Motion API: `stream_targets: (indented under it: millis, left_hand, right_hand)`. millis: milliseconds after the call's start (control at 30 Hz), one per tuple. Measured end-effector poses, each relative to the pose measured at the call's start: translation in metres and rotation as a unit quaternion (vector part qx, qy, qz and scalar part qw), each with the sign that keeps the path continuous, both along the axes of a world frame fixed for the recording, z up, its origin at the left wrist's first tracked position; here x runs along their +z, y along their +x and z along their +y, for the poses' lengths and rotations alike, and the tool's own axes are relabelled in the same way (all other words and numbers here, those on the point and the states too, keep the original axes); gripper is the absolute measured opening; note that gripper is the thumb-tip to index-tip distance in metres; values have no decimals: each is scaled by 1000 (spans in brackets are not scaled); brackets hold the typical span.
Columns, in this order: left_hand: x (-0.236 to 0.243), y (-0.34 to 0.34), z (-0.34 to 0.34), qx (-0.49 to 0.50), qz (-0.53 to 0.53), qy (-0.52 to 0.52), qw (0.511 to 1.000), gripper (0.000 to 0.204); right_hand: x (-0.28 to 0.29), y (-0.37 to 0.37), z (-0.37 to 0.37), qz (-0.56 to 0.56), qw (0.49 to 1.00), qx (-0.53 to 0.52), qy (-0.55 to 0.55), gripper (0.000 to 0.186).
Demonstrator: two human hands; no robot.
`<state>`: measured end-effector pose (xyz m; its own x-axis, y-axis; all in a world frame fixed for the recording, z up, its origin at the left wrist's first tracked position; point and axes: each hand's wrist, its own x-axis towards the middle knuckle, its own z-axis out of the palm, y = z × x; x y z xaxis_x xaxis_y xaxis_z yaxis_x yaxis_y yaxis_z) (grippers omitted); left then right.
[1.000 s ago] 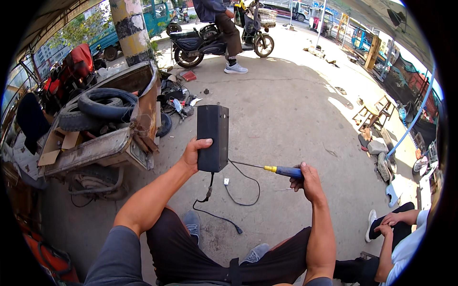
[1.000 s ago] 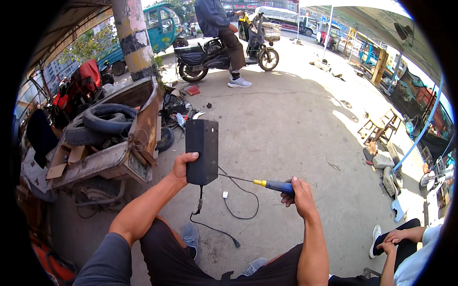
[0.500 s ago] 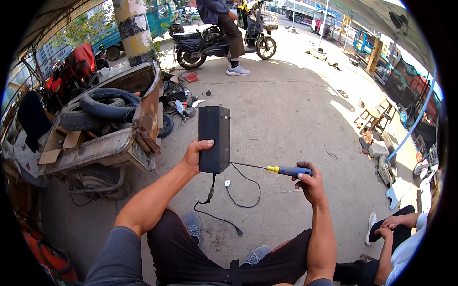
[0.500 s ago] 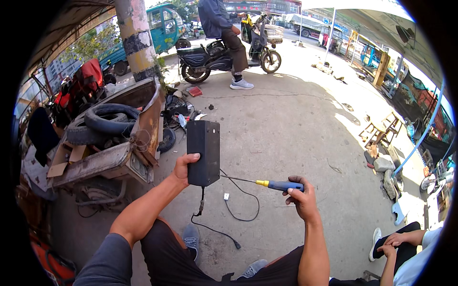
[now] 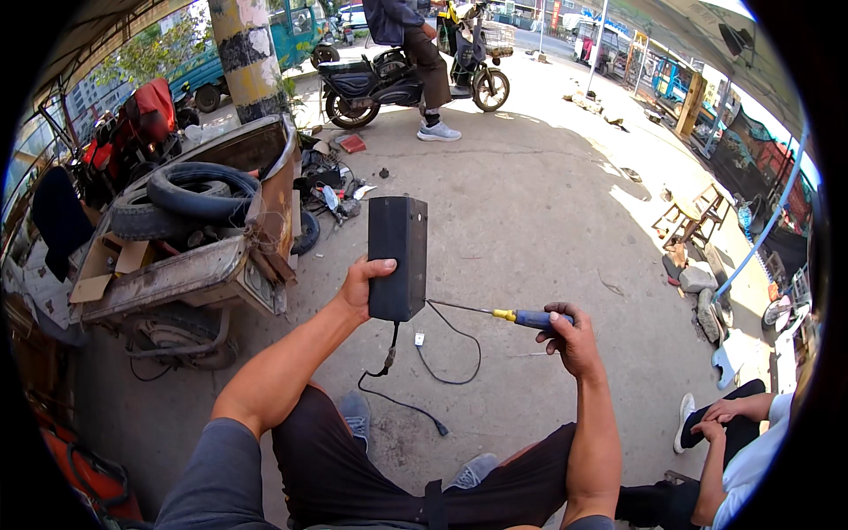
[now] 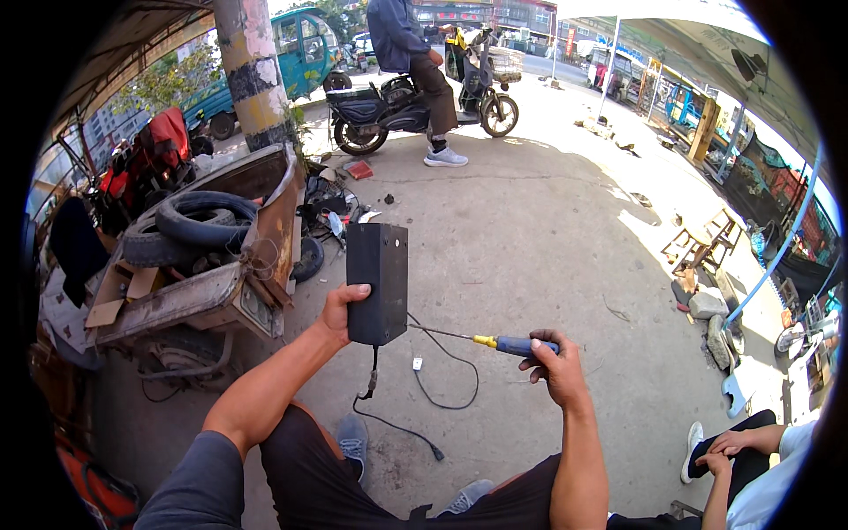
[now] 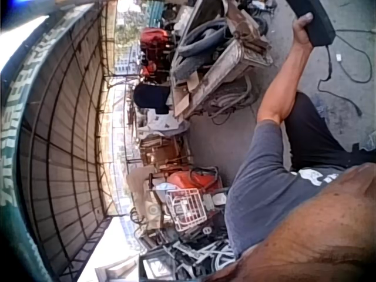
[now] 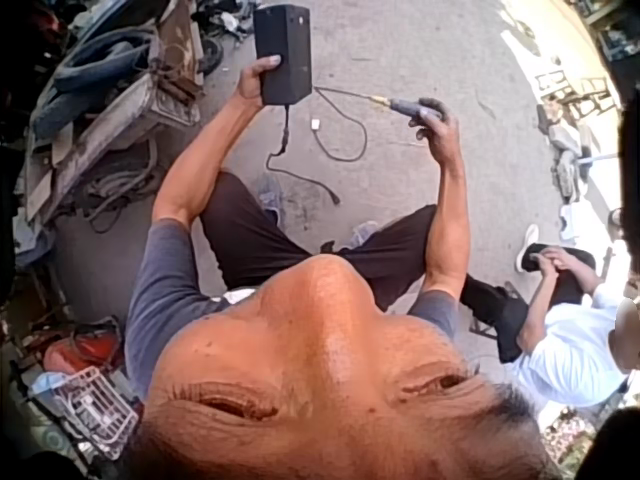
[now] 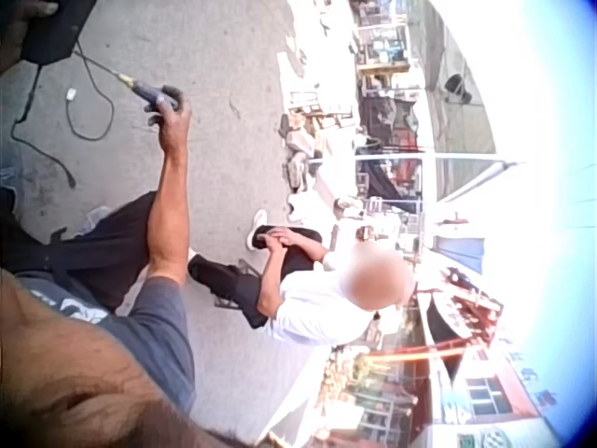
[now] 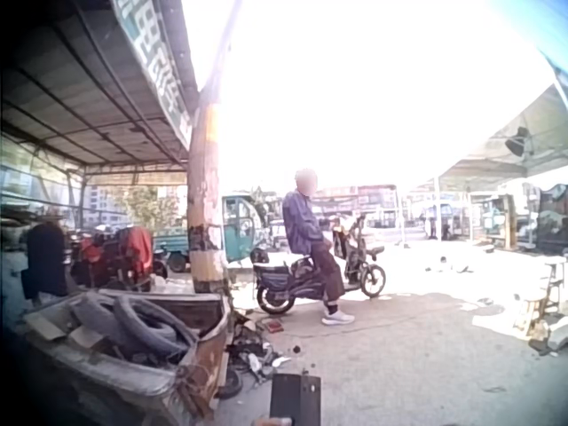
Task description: The person uses a screwdriver to open a black rectangular electronic device, removes the cover, and inspects the internal circuit board and components. The person holds the device and rotates it to view different sides while seated on the ground.
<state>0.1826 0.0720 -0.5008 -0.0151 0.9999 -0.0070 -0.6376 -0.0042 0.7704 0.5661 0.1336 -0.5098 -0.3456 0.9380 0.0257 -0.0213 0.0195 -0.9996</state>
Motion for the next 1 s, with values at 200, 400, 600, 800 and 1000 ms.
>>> stream_targets:
  millis: [200, 400, 600, 800, 1000]
  left_hand:
    - [0, -1, 0, 7, -6, -14, 1000, 59]
    - [-9, -7, 3, -14, -5, 3, 1000, 58]
    - [-6, -7, 0, -15, -10, 0, 1000, 58]
    - [-2, -5, -2, -10, -2, 11, 1000, 56]
    - [0, -3, -3, -2, -25, -6, 1000, 53]
  right_hand:
    - [-2, 9, 3, -20, 998, 19, -47, 46]
    - [4, 3, -2, -54, 998, 14, -8, 45]
    - [2, 8, 0, 13, 997, 17, -69, 45]
    - [1, 7, -1, -54, 998, 37, 0, 44]
    - [5, 8, -2, 7, 995, 40, -87, 46]
